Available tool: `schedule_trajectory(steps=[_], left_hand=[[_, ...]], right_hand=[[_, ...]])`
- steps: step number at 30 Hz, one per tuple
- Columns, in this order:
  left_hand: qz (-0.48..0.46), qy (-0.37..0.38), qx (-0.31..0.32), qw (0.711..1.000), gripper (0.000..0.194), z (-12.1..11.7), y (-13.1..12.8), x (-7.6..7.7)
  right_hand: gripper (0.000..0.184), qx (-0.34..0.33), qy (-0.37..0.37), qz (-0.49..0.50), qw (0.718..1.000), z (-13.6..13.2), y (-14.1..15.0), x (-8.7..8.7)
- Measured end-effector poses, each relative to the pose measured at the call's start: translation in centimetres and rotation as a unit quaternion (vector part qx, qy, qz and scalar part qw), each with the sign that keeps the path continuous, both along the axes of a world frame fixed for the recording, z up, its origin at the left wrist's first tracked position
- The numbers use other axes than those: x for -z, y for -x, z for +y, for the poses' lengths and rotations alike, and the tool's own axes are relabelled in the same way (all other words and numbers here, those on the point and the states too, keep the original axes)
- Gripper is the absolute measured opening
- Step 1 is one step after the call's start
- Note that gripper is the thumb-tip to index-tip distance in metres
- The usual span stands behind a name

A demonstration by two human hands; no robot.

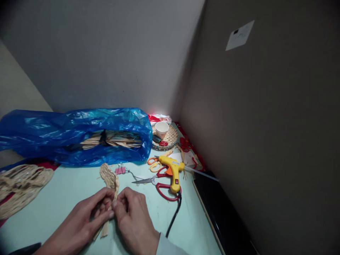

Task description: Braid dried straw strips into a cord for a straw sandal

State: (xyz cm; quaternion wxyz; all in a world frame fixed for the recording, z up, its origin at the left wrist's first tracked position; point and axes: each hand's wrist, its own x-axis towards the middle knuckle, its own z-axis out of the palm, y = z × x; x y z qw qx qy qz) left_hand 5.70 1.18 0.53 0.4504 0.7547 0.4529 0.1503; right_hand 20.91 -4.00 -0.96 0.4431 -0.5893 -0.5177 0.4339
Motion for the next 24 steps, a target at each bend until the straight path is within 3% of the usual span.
schedule_trajectory(steps=[3, 9, 16, 20, 24], left_hand=[[-0.003, -0.001, -0.013, 1.0, 0.015, 0.4, 0.3, -0.2], [-0.03, 0.029, -0.048, 0.998, 0.032, 1.0, 1.1, 0.8], [-0.076, 0.125, -0.09, 0.985, 0.06, 1.1, 1.0, 0.6], [-0.122, 0.128, -0.119, 0.977, 0.054, 1.2, 0.5, -0.2], [-0.171, 0.138, -0.087, 0.972, 0.036, 1.5, 0.1, -0.4]], right_hand=[[0.017, 0.002, -0.004, 0.0, 1.0, 0.0, 0.0, 0.0], [0.019, -0.003, -0.034, -0.018, 0.999, 0.1, -0.1, -0.3], [0.024, -0.006, -0.054, 0.005, 0.998, 0.2, -0.2, -0.6], [0.018, -0.014, -0.068, 0.001, 0.998, 0.0, -0.3, -0.5], [0.008, -0.022, -0.056, 0.023, 0.998, -0.1, -0.3, -0.5]])
